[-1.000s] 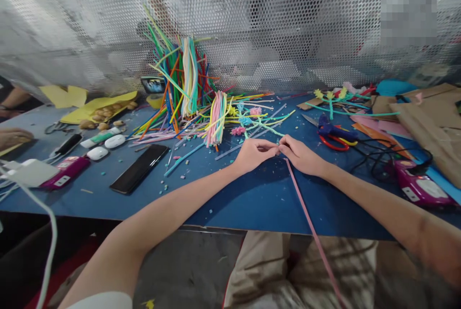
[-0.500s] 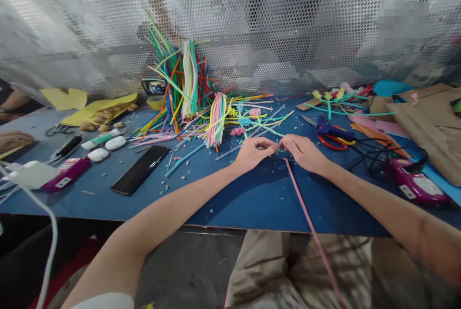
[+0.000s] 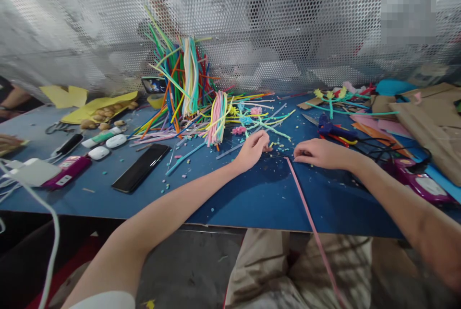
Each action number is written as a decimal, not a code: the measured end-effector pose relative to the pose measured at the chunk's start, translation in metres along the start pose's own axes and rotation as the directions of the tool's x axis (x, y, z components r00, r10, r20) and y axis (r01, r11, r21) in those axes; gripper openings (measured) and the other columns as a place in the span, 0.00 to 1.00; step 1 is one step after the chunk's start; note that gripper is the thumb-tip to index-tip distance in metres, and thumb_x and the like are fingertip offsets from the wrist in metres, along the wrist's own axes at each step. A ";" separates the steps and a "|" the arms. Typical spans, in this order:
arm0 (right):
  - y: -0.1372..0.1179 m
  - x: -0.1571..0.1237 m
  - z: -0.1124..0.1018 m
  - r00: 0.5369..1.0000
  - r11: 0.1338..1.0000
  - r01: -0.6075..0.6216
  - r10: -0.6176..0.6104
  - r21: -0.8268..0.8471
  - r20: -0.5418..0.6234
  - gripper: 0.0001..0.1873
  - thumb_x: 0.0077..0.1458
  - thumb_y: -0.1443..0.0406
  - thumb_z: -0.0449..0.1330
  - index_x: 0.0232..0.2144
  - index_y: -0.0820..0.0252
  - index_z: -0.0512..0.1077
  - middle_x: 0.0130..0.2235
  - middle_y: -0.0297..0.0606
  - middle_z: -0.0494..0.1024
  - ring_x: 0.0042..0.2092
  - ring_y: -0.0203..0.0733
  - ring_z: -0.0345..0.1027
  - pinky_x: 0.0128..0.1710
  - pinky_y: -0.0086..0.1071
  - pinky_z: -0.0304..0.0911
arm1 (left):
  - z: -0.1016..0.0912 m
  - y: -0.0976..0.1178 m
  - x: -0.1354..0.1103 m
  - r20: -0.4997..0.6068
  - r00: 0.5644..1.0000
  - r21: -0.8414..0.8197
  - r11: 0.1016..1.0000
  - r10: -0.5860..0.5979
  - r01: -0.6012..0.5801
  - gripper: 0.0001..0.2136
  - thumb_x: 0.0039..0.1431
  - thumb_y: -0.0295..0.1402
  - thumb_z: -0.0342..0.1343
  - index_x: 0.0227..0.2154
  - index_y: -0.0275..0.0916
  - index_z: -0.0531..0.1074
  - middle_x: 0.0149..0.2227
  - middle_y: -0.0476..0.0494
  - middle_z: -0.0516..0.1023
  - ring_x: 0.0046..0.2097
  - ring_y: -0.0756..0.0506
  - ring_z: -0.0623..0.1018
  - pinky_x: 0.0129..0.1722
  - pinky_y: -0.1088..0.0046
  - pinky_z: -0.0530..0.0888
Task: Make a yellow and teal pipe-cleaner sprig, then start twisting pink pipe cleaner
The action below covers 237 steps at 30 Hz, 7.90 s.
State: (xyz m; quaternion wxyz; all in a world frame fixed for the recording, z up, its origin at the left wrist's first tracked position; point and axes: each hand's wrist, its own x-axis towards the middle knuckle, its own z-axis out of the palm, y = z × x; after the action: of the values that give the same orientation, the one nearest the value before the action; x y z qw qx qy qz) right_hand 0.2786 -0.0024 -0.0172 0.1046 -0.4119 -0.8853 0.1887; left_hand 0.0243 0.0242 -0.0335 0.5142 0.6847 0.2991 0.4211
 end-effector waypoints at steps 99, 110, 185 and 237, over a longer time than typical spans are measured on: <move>-0.034 0.026 0.030 0.857 0.883 -0.019 0.256 0.469 -0.447 0.13 0.55 0.55 0.59 0.32 0.58 0.75 0.31 0.35 0.78 0.32 0.41 0.70 0.35 0.35 0.65 | -0.008 0.023 -0.011 0.442 0.772 0.885 -0.085 0.456 -0.457 0.10 0.68 0.32 0.47 0.43 0.46 0.75 0.39 0.50 0.81 0.38 0.49 0.77 0.38 0.68 0.63; -0.036 0.019 0.026 0.953 0.595 0.005 0.241 0.804 -0.184 0.15 0.52 0.53 0.61 0.31 0.59 0.75 0.28 0.34 0.73 0.31 0.37 0.64 0.34 0.33 0.60 | -0.020 0.032 -0.015 0.568 0.659 0.795 -0.121 0.493 -0.595 0.12 0.67 0.32 0.49 0.48 0.51 0.73 0.41 0.52 0.81 0.36 0.51 0.76 0.40 0.69 0.65; -0.026 0.017 0.032 0.742 0.973 0.177 -0.229 -0.145 -0.630 0.06 0.61 0.65 0.57 0.40 0.54 0.73 0.37 0.38 0.79 0.39 0.41 0.74 0.43 0.37 0.70 | -0.012 0.020 -0.014 0.169 0.882 0.862 0.368 0.440 -0.349 0.11 0.66 0.40 0.52 0.36 0.48 0.81 0.36 0.54 0.83 0.38 0.51 0.81 0.35 0.77 0.72; -0.009 0.017 0.025 0.801 0.924 0.168 -0.331 -0.344 -0.498 0.08 0.63 0.65 0.55 0.41 0.56 0.74 0.38 0.39 0.80 0.40 0.42 0.74 0.46 0.38 0.69 | -0.014 0.015 -0.012 0.332 0.915 0.919 0.143 0.227 -0.369 0.13 0.70 0.38 0.43 0.46 0.44 0.72 0.40 0.47 0.80 0.37 0.49 0.80 0.26 0.75 0.66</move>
State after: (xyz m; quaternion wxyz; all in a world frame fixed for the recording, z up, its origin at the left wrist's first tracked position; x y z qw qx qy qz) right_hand 0.2534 -0.0010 -0.0353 0.3175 -0.3376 -0.8824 -0.0813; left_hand 0.0065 0.0161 -0.0207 -0.1061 0.9201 0.3238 0.1934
